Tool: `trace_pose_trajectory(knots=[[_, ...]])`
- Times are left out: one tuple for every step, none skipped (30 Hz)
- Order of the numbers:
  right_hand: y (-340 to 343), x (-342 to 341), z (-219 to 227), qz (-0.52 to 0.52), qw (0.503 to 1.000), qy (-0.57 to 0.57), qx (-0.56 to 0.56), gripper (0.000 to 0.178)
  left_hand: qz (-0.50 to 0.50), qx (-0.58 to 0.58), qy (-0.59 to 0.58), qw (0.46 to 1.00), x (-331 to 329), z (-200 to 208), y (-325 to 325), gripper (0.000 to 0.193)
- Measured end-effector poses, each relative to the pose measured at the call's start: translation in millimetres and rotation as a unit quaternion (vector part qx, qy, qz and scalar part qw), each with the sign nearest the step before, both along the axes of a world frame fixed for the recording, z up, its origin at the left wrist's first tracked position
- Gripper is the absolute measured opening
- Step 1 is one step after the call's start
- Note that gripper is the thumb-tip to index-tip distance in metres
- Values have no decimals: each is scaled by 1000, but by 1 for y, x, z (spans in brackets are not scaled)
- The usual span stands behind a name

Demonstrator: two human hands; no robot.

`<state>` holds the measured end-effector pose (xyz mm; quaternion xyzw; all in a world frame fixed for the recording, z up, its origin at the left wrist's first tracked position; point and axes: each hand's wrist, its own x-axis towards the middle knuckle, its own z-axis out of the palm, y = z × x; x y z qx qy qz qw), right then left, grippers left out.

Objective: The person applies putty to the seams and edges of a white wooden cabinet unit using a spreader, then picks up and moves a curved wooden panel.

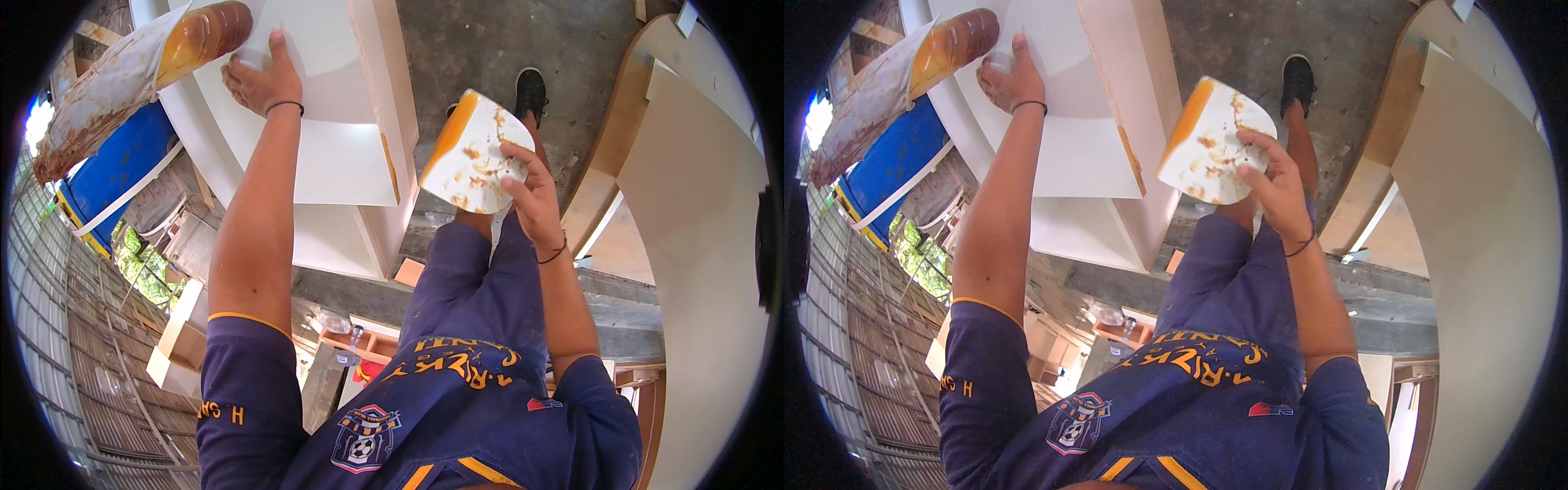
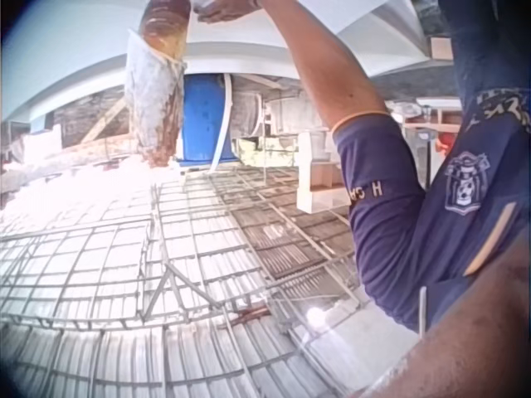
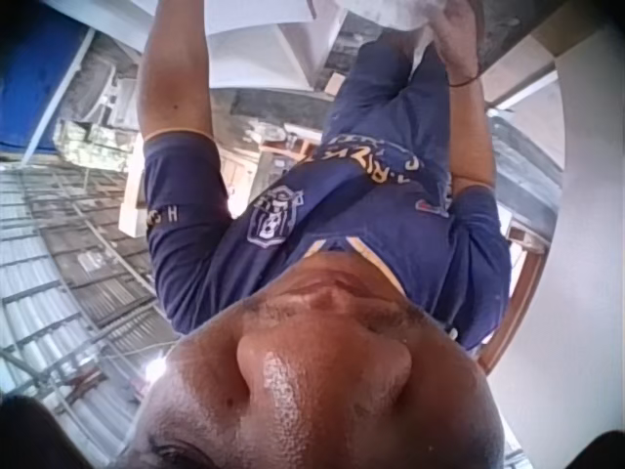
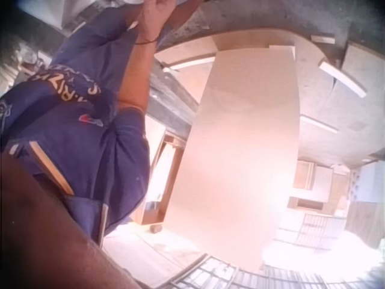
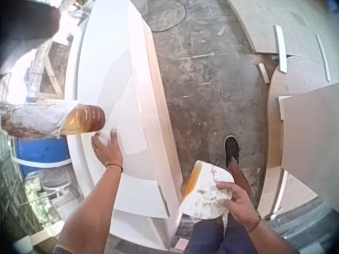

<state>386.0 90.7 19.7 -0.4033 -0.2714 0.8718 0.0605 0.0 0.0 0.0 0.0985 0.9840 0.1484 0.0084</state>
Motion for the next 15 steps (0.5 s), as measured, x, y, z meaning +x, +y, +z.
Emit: trace_pose_trajectory(knots=[[7,-3,11,-12,998,59,-17,56,-1,2,-1,1000,0,-2,2,98],[10,-5,14,-24,992,118,-34,47,-1,4,-1,1000,-1,-3,3,98],[9,-3,13,-22,996,85,-23,43,-1,6,-1,1000,0,-4,4,98],[8,0,9,-19,998,53,-12,40,0,9,0,1000,1,-5,4,98],[6,3,4,-16,1000,21,-2,38,1,11,2,1000,1,-5,3,97],[4,9,-8,-14,1000,18,-1,33,-3,12,6,1000,-1,-5,4,97],[0,13,-18,0,1000,24,17,32,-8,13,9,1000,-3,-5,6,97],[-5,16,-27,13,999,30,35,31,-12,14,13,1000,-4,-6,7,96],[-6,14,-28,28,998,35,52,29,-11,15,15,1000,-4,-5,7,96],[-7,14,-26,46,998,52,6,24,-10,15,17,1000,-4,-6,6,96],[-10,12,-25,55,995,43,71,23,-9,16,19,1000,-3,-6,6,96],[-13,10,-25,65,988,35,136,23,-8,15,18,1000,-3,-6,5,96],[-15,8,-25,68,987,27,141,24,-8,15,18,1000,-3,-5,4,96],[-17,7,-25,71,987,19,146,25,-7,14,17,1000,-3,-5,3,95],[-15,6,-23,69,993,12,92,26,-8,14,16,1000,-4,-4,3,95]])
